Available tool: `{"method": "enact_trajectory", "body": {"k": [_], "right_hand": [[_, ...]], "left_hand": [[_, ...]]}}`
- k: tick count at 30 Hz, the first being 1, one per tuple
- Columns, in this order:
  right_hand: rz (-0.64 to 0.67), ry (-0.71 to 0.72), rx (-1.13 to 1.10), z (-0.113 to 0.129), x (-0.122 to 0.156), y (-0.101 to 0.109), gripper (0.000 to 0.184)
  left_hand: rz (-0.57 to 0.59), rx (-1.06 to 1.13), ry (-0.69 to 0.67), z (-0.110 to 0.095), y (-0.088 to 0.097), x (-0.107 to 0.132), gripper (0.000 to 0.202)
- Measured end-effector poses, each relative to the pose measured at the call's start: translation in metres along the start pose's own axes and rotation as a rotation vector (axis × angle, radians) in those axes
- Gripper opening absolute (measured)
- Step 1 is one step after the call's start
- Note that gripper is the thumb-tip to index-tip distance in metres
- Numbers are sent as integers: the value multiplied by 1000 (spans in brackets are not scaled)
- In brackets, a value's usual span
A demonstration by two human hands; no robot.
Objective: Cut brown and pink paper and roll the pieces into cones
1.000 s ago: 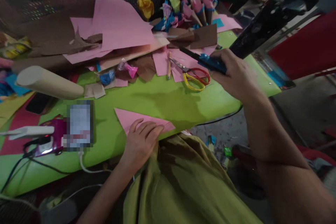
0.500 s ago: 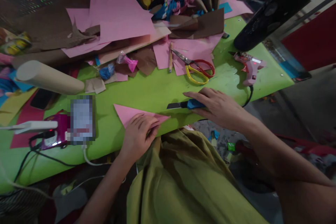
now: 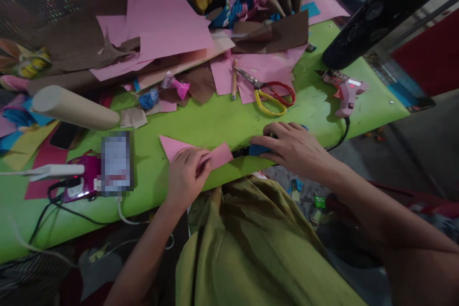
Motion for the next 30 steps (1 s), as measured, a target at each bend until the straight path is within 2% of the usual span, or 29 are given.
{"method": "enact_trajectory", "body": {"k": [3,6,10,13,15,21,24,30], "right_hand": [[-8,1,-1,1,1,1,30],[-18,4,-7,2,3,2,30],[-22,22,-32,2,5,-2,31],[-34,26,-56,0,7,-4,32],[-39,21,-71,0,7,-5,32],[-35,24,-102,1,13,-7,35],[-60,18,-109,5,18,-6,35],[-87,-16,-63,15,25,-5,35]], "left_hand": [[-42,-104,12,2,-2,2,17],[-84,-235,28,2,-4,4,29],[-73,-271,-30,-3,-10,8,22],[-6,-196,-79,-8,-14,14,28],[50,-168,-66,-9,-15,19,35],[307,-231,-90,-14,-21,32,59],[348,-241,-88,-13,-24,34,68],[372,-265,-99,-14,-27,34,70]]}}
Point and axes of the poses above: each hand's wrist, its own x-axis away from the middle knuckle, its own y-axis out of the back of the hand, z = x × y, the point moved 6 cm from there along -x, towards the middle knuckle, and after that the axes turned 2 degrees about -y, right-handed, at the moved point
